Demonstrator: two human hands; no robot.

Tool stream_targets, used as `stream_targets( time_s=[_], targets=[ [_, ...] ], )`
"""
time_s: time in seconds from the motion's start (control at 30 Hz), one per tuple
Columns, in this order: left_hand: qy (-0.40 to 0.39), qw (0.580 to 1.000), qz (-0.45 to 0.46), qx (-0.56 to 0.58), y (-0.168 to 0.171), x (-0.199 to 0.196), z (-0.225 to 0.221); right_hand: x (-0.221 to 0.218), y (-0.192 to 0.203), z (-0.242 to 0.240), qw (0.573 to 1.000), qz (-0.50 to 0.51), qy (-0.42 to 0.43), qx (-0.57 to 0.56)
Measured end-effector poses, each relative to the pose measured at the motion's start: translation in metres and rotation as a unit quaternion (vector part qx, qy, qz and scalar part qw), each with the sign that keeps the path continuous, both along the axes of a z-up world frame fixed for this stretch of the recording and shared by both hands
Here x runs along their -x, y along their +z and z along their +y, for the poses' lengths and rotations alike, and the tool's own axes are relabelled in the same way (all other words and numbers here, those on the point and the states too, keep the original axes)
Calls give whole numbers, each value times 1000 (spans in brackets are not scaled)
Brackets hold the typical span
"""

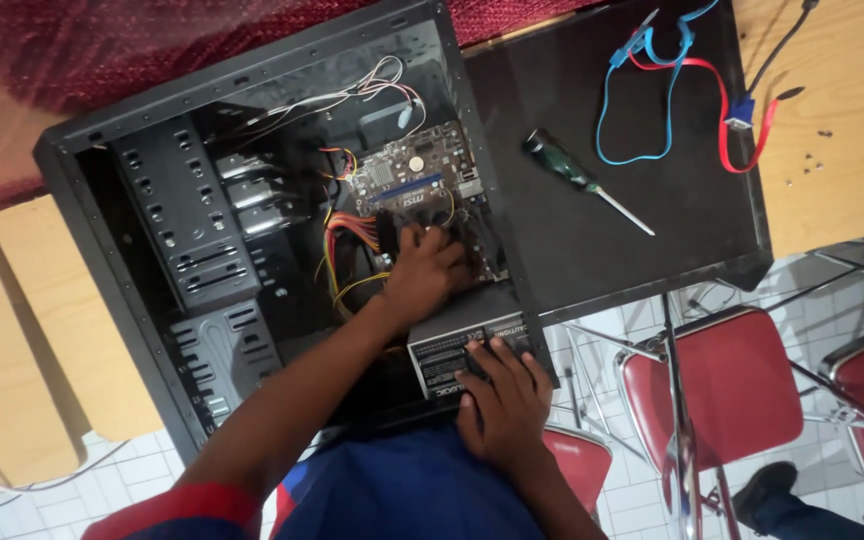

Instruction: Managing and routing internal power and data cables inside a computer case

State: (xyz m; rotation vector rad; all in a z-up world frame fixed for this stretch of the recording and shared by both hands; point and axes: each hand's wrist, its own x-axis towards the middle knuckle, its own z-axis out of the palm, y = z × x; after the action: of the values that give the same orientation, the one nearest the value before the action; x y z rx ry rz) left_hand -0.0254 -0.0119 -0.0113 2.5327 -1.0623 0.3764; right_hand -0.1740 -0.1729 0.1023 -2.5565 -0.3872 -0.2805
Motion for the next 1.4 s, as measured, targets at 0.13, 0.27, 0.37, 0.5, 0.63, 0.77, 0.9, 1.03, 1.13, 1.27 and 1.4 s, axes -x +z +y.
stream_targets(
  time_s=[0.13,0.27,0.37,0.5,0.63,0.77,0.9,1.03,1.13,1.27,1.4],
  targets=[
    [-2,999,35,-31,0,3,-4,1,-2,-2,1000,-26,6,-1],
    [-19,996,44,-77,-2,5,-4,2,-6,-2,999,-31,4,-5],
    [-34,994,19,-100,3,5,-6,0,-1,-2,999,-34,8,-3],
    [-30,998,10,-58,1,4,-10,-1,-1,-2,999,-35,8,-8],
    [-5,997,14,-76,-3,5,-13,1,-3,-3,999,-40,7,-7],
    [-28,998,-16,-52,5,-2,-16,0,-2,-2,999,-45,6,-4],
    [-57,997,-14,-56,12,-6,-11,3,-5,-2,999,-31,8,0],
    [-43,997,4,-65,-4,3,-14,11,-15,-7,999,-36,15,13],
    [-47,994,22,-94,-4,-2,-15,2,-14,-4,999,-40,11,16],
    [-42,982,70,-172,-13,9,-17,3,-5,0,999,-49,1,9],
    [-52,994,22,-98,-16,6,-11,0,-4,1,998,-59,9,14]
  ],
)
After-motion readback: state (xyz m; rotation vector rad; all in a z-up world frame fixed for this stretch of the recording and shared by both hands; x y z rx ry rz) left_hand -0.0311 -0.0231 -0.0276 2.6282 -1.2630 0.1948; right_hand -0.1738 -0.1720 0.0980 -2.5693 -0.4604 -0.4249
